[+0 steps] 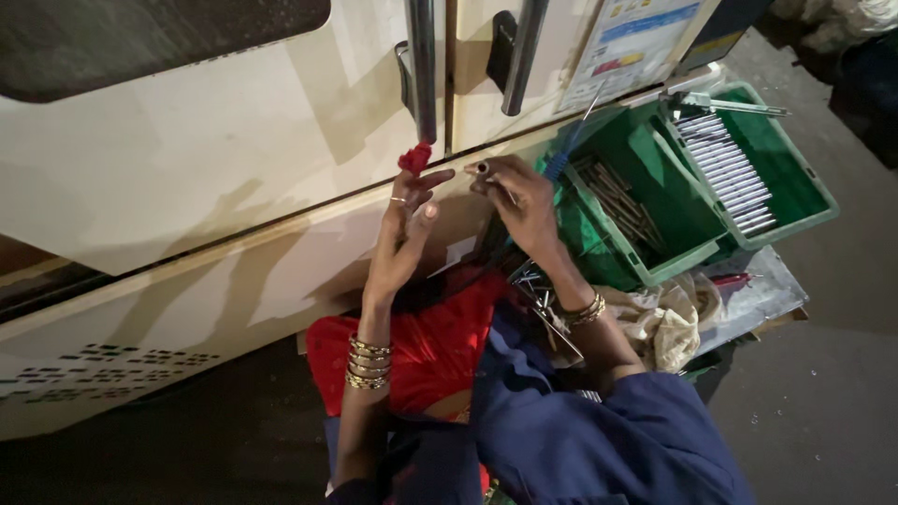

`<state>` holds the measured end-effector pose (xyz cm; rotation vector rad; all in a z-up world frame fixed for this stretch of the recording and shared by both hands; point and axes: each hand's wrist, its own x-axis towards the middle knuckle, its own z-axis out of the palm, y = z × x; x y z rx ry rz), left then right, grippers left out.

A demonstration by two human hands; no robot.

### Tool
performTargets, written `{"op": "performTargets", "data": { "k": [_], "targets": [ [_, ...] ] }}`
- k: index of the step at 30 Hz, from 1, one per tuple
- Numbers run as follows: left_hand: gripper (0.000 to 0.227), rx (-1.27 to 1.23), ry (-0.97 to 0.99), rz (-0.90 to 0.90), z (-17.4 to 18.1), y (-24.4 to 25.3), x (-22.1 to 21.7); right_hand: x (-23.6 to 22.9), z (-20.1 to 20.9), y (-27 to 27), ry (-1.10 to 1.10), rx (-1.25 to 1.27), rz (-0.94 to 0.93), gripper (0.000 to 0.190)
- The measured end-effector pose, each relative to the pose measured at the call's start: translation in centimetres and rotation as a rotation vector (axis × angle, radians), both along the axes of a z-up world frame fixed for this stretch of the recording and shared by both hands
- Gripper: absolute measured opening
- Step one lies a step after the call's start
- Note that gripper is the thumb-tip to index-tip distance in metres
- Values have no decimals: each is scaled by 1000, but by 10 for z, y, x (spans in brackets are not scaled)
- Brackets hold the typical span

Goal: The person sits on the floor and repeatedly cleans small cylindrical metal parts using a red cloth and a brush. They open the machine door to place parts inside, then retrieve and wipe them before returning them to a green tray.

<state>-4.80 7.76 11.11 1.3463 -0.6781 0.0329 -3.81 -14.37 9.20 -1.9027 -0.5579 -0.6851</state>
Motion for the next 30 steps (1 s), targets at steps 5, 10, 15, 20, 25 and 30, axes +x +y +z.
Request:
{"op": "performTargets", "data": {
  "k": [5, 10, 15, 20, 25, 30],
  "targets": [
    [62, 14, 34, -5, 0, 3, -5, -5, 18, 9, 1, -14, -36, 36],
    [60, -14, 87, -23, -4, 8, -5, -3, 15, 10, 158, 196, 88, 21],
    [58, -28, 81, 10, -9, 11, -6, 9, 3, -7, 680, 949, 536, 38],
    [54, 0, 108, 61, -12, 15, -5, 16, -5, -12, 760, 1047, 560, 37],
    [46, 167, 3, 234, -13, 27, 10, 16, -2, -29, 417, 569, 182, 26],
    [42, 290, -64, 438, -4, 39, 51, 27, -6, -85, 26, -179, -621, 23]
  ]
}}
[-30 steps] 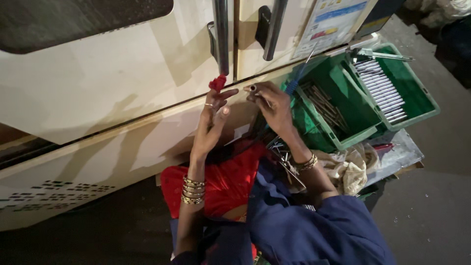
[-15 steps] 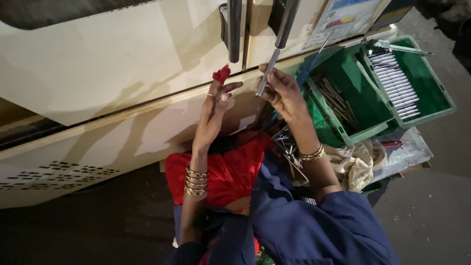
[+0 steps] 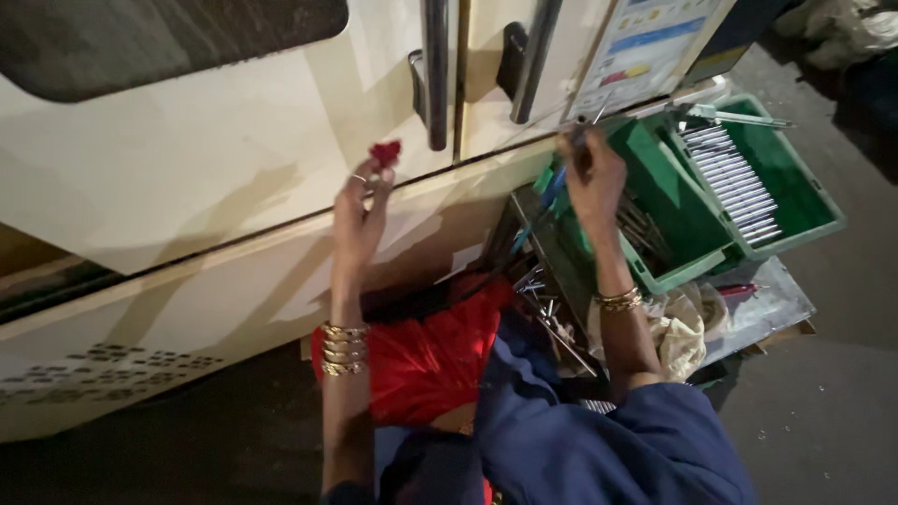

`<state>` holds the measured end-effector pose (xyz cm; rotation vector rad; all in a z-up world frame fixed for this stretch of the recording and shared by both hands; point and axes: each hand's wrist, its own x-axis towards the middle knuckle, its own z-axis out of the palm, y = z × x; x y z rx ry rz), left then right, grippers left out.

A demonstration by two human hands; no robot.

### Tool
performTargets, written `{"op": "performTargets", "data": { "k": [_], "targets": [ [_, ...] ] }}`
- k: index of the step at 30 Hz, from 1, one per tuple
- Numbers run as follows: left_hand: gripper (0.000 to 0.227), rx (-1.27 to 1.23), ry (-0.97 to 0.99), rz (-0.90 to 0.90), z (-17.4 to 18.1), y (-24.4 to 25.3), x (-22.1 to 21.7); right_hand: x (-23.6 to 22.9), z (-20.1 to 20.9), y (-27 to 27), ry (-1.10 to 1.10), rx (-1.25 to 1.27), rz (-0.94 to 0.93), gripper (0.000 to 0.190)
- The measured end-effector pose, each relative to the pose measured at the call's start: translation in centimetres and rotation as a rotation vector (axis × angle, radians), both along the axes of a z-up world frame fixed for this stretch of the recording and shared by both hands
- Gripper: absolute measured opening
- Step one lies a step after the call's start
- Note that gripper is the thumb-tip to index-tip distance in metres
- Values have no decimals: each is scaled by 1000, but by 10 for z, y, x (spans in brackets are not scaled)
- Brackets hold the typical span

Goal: The person sits on the floor and repeatedly cleans small cylindrical metal parts using a red cloth and a brush. They open the machine door to place parts inside, then retrieve and wipe them before returning them to a green tray.

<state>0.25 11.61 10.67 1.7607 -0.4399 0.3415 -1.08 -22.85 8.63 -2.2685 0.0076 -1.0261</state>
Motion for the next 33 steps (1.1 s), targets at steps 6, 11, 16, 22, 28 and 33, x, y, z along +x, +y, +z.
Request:
{"op": "performTargets", "data": {
  "k": [6, 11, 16, 22, 28, 33],
  "targets": [
    [45, 99, -240, 207, 30, -12, 50, -10, -39, -68, -293, 187, -54, 20],
    [52, 186, -549, 158, 64, -59, 86, -19, -75, -114, -89, -49, -615, 22],
    [33, -246, -125, -228, 80, -92, 104, 2, -110, -131, 334, -133, -785, 29],
    [18, -362, -248, -288, 69, -102, 123, 8, -136, -131, 479, -64, -726, 28],
    [19, -340, -345, -133, 58, -109, 127, 5, -132, -126, 513, -37, -694, 39],
    [17, -382, -301, -152, 60, -106, 120, 6, -125, -120, 578, 4, -700, 52]
  ]
}}
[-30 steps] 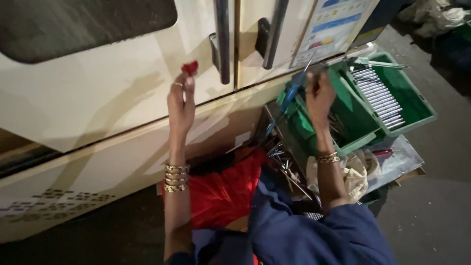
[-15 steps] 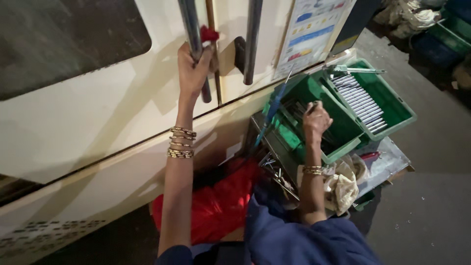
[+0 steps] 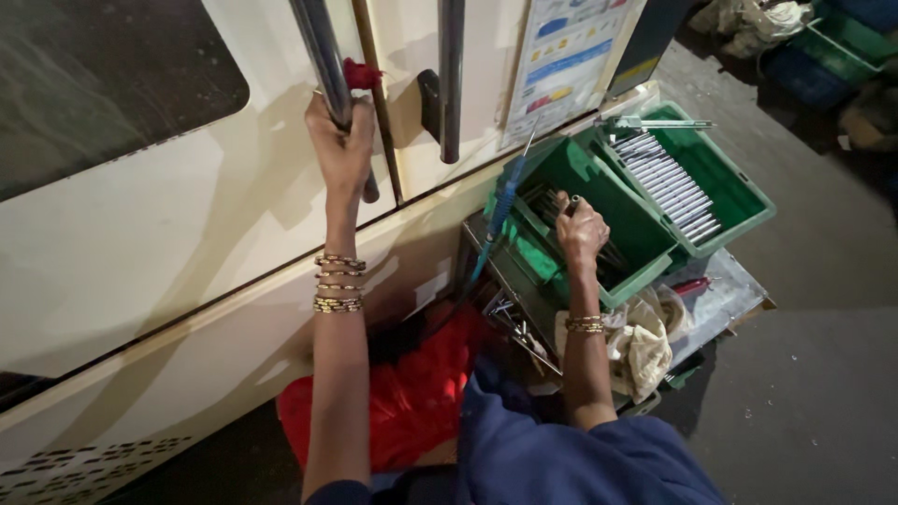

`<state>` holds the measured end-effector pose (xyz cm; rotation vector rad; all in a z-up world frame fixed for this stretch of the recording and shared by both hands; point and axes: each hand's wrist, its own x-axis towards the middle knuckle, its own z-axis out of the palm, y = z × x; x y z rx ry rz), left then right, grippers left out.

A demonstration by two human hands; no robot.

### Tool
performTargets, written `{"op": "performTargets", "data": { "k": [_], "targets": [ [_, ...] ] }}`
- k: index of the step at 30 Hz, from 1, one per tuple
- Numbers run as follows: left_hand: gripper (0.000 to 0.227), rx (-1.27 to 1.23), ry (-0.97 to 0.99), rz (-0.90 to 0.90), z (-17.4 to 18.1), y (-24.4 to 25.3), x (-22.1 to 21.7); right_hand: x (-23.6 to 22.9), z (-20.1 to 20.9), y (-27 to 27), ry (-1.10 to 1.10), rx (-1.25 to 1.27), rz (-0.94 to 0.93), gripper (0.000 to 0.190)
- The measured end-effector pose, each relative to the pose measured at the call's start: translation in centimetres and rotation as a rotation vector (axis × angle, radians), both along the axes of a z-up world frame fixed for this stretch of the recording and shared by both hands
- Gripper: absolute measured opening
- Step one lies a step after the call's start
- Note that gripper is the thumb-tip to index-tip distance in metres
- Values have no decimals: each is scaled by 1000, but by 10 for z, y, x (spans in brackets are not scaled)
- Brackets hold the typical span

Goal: The person sits on the floor and repeatedly cleans small cylindrical metal parts using a red cloth and a brush. They open the machine door to place parts inside, then retrieve and wipe them before returning them to a green tray.

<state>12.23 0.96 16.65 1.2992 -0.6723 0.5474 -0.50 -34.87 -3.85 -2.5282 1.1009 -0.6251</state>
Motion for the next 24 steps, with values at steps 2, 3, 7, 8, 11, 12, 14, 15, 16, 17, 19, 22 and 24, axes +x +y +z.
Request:
{"op": "performTargets", "data": {
  "k": [2, 3, 7, 8, 11, 12, 14, 15, 16, 17, 19, 22, 24],
  "targets": [
    [15, -9, 19, -29, 1, 0, -3, -2, 0, 0, -15, 2, -6, 51],
    [14, -13, 26, -44, 2, -1, -3, -1, 0, 0, -25, 3, -10, 51],
    [12, -23, 85, -44, 4, -2, -5, 3, -5, -5, 18, -1, -16, 51],
    [11, -14, 82, -21, 5, -3, -6, 4, -7, -5, 31, -5, -17, 51],
    [13, -22, 55, -21, 5, -2, -6, 4, -11, -7, 27, -29, -5, 47],
    [13, -30, 42, -33, 5, -3, -6, 4, -11, -8, 17, -38, 2, 46],
    [9, -25, 44, -18, 6, -3, -8, 1, -12, -7, 18, -17, 8, 45],
    [9, -20, 47, -12, 7, -2, -9, 1, -12, -6, 19, -5, 11, 45],
    [9, -22, 48, -13, 7, -2, -10, 2, -12, -5, 25, 6, 8, 44],
    [9, -25, 49, -16, 8, -2, -11, 2, -10, -5, 31, 15, 4, 44],
    [10, -9, 24, 7, 8, -3, -11, 3, -8, -5, 27, 7, 4, 42],
    [12, 19, -11, 44, 8, -2, -12, 0, -7, -4, 9, -23, 22, 41],
    [14, -9, 20, 17, 8, -3, -12, -1, -6, -3, 11, -23, 44, 41]
  ]
}}
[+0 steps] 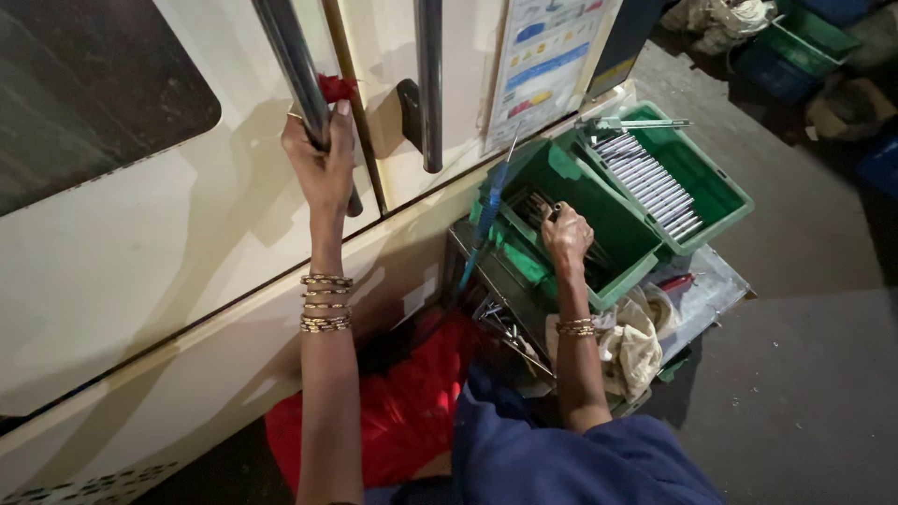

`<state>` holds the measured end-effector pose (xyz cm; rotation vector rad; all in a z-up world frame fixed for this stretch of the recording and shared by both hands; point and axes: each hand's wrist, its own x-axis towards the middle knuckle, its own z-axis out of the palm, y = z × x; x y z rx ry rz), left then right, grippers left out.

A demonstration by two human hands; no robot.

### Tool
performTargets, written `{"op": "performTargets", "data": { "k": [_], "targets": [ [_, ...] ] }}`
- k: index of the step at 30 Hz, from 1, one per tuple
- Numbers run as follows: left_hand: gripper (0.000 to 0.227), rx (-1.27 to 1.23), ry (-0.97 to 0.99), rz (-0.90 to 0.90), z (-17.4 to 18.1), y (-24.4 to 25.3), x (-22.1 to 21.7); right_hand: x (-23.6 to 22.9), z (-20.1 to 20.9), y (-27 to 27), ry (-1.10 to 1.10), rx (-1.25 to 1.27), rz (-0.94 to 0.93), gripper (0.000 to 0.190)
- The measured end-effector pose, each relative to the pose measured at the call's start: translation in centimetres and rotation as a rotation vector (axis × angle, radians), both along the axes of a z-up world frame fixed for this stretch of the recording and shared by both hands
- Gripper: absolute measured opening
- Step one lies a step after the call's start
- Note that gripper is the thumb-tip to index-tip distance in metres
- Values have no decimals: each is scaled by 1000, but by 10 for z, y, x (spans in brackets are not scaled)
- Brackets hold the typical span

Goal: The person sits on the floor and repeatedly cleans small cylindrical metal parts using a red cloth and a brush. They open the machine door to place parts inside, then retrieve and wipe them before returning them to a green tray.

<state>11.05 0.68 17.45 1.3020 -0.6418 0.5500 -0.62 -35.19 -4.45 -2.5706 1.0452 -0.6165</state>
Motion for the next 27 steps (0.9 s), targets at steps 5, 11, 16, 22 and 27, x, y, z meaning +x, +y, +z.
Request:
{"op": "performTargets", "data": {
  "k": [5, 11, 16, 22, 27],
  "targets": [
    [15, -29, 21, -53, -2, 0, 1, -1, 2, 1, -30, 17, 6, 41],
    [11, -28, 16, -34, -1, -1, 1, 0, 1, -1, -23, 27, -2, 40],
    [13, -9, -2, 0, -1, -1, 0, 1, -4, -2, -44, 25, 8, 39],
    [11, -10, -6, 16, -5, -1, 2, 2, -7, -4, -27, -1, 12, 39],
    [15, -28, -7, -14, -8, -1, 5, 3, -5, -2, -1, 22, -7, 41]
  ]
}}
